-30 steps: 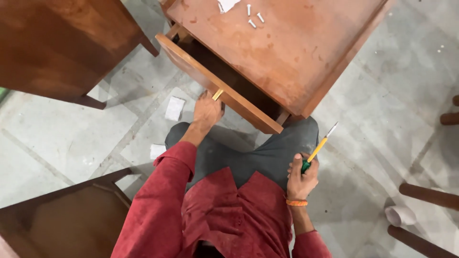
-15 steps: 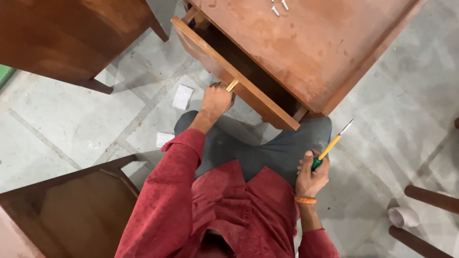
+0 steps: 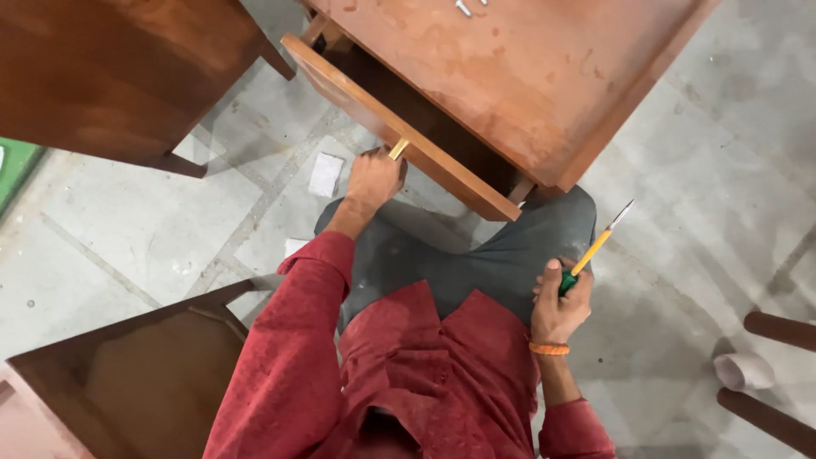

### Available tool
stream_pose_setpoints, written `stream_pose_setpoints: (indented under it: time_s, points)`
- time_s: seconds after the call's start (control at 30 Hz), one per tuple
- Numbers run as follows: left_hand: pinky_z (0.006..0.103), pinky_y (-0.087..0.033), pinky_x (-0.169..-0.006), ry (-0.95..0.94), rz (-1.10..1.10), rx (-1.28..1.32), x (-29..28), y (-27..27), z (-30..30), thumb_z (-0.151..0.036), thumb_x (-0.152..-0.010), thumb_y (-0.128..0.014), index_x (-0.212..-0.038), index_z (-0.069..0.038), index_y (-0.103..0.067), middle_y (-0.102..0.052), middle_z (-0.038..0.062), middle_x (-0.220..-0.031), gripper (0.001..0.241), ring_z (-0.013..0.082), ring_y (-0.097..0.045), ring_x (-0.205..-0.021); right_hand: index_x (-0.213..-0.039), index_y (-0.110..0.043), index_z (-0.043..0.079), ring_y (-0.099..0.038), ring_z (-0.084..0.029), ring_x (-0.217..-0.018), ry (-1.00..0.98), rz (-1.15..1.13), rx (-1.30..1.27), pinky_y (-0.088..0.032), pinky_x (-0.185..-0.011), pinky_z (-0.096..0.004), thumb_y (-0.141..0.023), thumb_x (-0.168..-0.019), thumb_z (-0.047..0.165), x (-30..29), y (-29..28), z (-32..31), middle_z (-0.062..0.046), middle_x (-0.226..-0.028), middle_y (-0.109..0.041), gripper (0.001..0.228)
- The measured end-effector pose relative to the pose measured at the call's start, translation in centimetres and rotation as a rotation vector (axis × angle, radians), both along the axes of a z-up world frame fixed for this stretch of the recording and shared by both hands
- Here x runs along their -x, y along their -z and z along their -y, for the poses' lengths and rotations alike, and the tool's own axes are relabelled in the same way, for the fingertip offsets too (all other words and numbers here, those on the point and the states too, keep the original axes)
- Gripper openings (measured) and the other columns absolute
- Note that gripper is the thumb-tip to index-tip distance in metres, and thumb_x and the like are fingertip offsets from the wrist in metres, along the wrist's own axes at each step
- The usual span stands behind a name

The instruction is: The person sits on the floor with a wooden drawer across their lap and uses a screwdriver to drive screws that fasten a brass handle to the drawer front. They pick up screws from the cabinet top, position the handle, and tighten the screws, working on the drawer and cabinet.

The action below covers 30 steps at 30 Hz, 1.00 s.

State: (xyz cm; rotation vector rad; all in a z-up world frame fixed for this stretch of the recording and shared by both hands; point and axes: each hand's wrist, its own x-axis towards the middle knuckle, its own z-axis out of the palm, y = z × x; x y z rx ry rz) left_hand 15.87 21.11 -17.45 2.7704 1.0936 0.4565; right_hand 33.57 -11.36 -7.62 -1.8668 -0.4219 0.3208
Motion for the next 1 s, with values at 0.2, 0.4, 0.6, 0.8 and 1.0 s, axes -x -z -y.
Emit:
stream_pose_setpoints:
  time_s: [0.2, 0.4, 0.6, 0.8, 1.0]
  points:
    - [0.0501, -0.055, -0.064, -0.011, -0.028, -0.065, -0.2, 1.5, -1.8, -0.022, -0.084, -0.071, -0.107, -0.008, -0.07, -0.067, 0.019, -0.085, 0.028, 0.038, -0.067, -0.072, -0.119, -0.061, 0.002, -0.061, -0.009, -0.062, 0.02, -0.001, 0.001, -0.05, -0.056, -0.024, -0.069, -0.103, 0.033, -0.7, 0.5, 0.2, -0.004, -0.075, -0.065, 0.036]
    - [0.0482, -0.055, -0.078, -0.175, 0.136, -0.109, 0.1, 0.3, -1.4, -0.016, -0.069, -0.073, -0.094, -0.009, -0.067, -0.067, 0.015, -0.091, 0.027, 0.0356, -0.068, -0.083, -0.118, -0.063, 0.001, -0.065, -0.009, -0.067, -0.008, 0.091, 0.013, -0.054, -0.061, -0.024, -0.07, -0.105, 0.03, 0.0, 0.8, 0.2, -0.004, -0.079, -0.066, 0.033]
    - [0.0485, -0.056, -0.07, -0.138, 0.106, -0.132, 2.7, 1.5, -2.6, -0.014, -0.086, -0.072, -0.093, -0.014, -0.065, -0.068, 0.012, -0.087, 0.009, 0.0352, -0.068, -0.074, -0.118, -0.061, 0.001, -0.061, -0.009, -0.066, -0.017, -0.023, -0.057, -0.052, -0.059, -0.025, -0.07, -0.107, 0.029, 1.4, 1.1, -0.7, -0.005, -0.079, -0.063, 0.032]
    - [0.0478, -0.055, -0.063, -0.123, 0.207, -0.16, 1.9, 1.9, -2.2, -0.015, -0.082, -0.07, -0.104, -0.013, -0.066, -0.067, 0.014, -0.086, 0.022, 0.0361, -0.067, -0.067, -0.116, -0.06, 0.0, -0.061, -0.01, -0.063, -0.051, 0.071, 0.05, -0.051, -0.056, -0.026, -0.069, -0.108, 0.028, 1.6, 0.5, -0.9, -0.005, -0.077, -0.064, 0.031]
    - [0.0478, -0.057, -0.072, -0.141, 0.119, -0.029, 1.4, 2.1, -1.2, -0.013, -0.085, -0.071, -0.1, -0.013, -0.062, -0.067, 0.011, -0.096, 0.017, 0.0337, -0.07, -0.079, -0.121, -0.06, 0.001, -0.058, -0.008, -0.063, 0.002, 0.001, -0.011, -0.047, -0.056, -0.024, -0.069, -0.109, 0.029, 0.8, 1.2, -0.3, -0.004, -0.078, -0.064, 0.032]
